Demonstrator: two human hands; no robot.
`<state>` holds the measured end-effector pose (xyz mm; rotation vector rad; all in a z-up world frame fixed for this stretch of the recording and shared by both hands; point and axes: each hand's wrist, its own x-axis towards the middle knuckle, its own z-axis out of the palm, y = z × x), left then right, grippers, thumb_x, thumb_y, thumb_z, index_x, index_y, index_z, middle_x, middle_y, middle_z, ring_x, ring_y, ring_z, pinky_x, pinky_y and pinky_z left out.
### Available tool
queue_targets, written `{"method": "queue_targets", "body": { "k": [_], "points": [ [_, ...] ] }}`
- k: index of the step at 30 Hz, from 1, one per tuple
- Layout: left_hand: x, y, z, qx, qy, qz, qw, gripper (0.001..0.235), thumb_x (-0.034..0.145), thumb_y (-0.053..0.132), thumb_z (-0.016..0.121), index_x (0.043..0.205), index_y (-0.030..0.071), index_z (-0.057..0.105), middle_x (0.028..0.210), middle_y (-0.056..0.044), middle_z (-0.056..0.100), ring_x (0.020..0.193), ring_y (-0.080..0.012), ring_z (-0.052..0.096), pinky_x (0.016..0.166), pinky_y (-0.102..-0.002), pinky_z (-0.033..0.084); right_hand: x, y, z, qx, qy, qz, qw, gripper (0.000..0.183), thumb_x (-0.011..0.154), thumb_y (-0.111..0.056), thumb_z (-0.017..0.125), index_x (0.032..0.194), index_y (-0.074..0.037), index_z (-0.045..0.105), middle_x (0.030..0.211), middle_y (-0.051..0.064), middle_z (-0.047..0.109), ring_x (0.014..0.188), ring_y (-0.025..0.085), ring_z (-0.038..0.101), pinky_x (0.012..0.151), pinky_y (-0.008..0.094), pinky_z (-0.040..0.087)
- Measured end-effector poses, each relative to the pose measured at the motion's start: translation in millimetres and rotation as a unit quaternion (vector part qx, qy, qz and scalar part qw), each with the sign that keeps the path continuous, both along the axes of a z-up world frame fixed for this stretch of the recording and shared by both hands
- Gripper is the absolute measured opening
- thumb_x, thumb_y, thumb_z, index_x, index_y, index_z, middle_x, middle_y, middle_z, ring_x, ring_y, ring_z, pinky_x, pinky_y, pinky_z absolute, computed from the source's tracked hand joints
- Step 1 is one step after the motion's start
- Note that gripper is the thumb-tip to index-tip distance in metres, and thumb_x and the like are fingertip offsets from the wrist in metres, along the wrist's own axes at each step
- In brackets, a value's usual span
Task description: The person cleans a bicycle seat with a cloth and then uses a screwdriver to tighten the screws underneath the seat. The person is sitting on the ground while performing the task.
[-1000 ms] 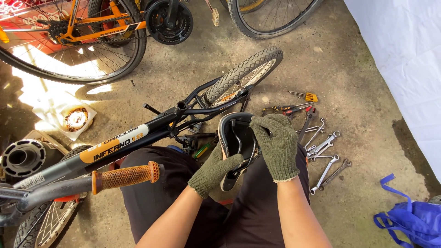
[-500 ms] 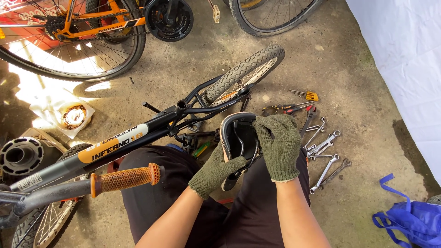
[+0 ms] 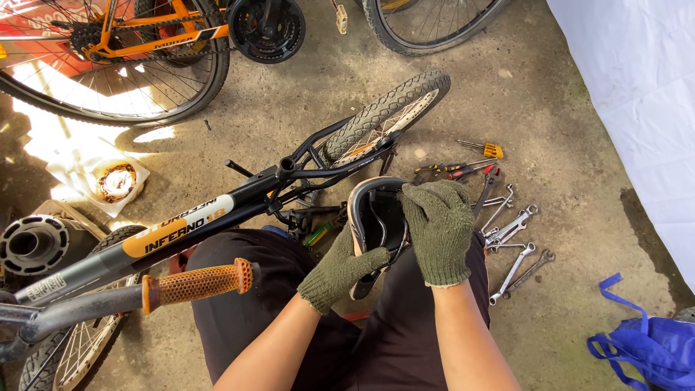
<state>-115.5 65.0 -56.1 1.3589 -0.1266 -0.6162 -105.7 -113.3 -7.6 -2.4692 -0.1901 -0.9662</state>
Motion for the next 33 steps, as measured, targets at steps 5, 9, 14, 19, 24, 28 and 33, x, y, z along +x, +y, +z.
{"method": "queue_targets", "body": {
  "k": [5,9,14,19,24,28,33],
  "points": [
    [0.3,-0.8,-7.6,-0.002,-0.009,0.0,1.0,0.079,0.076,0.022,0.078,0.147,0.007,0.046,0.124,-0.012,0.067,0.104,-0.0188,0.064,0.088,-0.033,0.055,-1.9,3.4,2.0,0.055,0.012,-0.02,0.998,0.021,0.079,-0.003,0.085,0.097,-0.006,0.074,0.097,0.006,0.072,0.093,0.027,0.065,0.089,0.039,0.053],
    [-0.6,0.0,-5.8,-0.031,0.047,0.005,0.998,0.068,0.078,0.016,0.077,0.14,0.004,0.052,0.102,-0.011,0.071,0.083,-0.015,0.066,0.07,-0.027,0.056,-1.1,1.9,-0.5,0.055,0.016,-0.017,0.998,0.019,0.078,-0.004,0.085,0.094,-0.006,0.076,0.098,0.007,0.072,0.093,0.027,0.065,0.089,0.04,0.054],
    [0.1,0.0,-3.8,-0.035,0.04,0.011,0.998,0.068,0.078,0.016,0.077,0.14,0.004,0.051,0.109,-0.012,0.07,0.089,-0.0164,0.066,0.077,-0.03,0.057,1.6,3.4,0.5,0.049,0.004,-0.004,0.999,0.019,0.075,0.0,0.084,0.091,-0.004,0.076,0.094,0.007,0.071,0.089,0.027,0.064,0.089,0.04,0.054],
    [0.7,-0.6,2.8,-0.005,0.026,0.01,1.0,0.078,0.077,0.021,0.077,0.148,0.009,0.047,0.129,-0.011,0.067,0.111,-0.0193,0.064,0.094,-0.034,0.055,2.6,2.1,-4.6,0.054,0.003,0.003,0.999,0.017,0.077,-0.001,0.084,0.092,-0.004,0.077,0.096,0.007,0.072,0.09,0.027,0.064,0.088,0.039,0.054],
    [1.6,-0.3,3.2,-0.025,0.032,0.01,0.999,0.077,0.077,0.017,0.078,0.146,0.007,0.048,0.121,-0.012,0.069,0.1,-0.0177,0.066,0.084,-0.031,0.058,3.7,0.2,-7.1,0.061,0.003,0.015,0.998,0.018,0.076,-0.001,0.084,0.091,-0.003,0.075,0.096,0.007,0.072,0.093,0.028,0.065,0.093,0.041,0.054],
    [2.1,-0.7,1.7,-0.005,0.041,0.01,0.999,0.071,0.076,0.015,0.079,0.141,0.006,0.052,0.11,-0.013,0.072,0.088,-0.0174,0.069,0.077,-0.031,0.059,4.8,-2.0,-8.8,0.055,0.001,0.017,0.998,0.017,0.076,0.001,0.084,0.089,-0.003,0.074,0.095,0.007,0.073,0.091,0.028,0.067,0.092,0.041,0.054],
    [4.0,0.2,-3.7,-0.028,-0.058,0.004,0.998,0.084,0.076,0.024,0.079,0.15,0.007,0.042,0.141,-0.014,0.06,0.126,-0.025,0.057,0.108,-0.04,0.046,6.0,-4.0,-15.5,0.067,0.01,0.016,0.998,0.019,0.075,0.001,0.085,0.09,-0.006,0.076,0.097,0.006,0.073,0.095,0.027,0.066,0.09,0.039,0.056]
  ]
}}
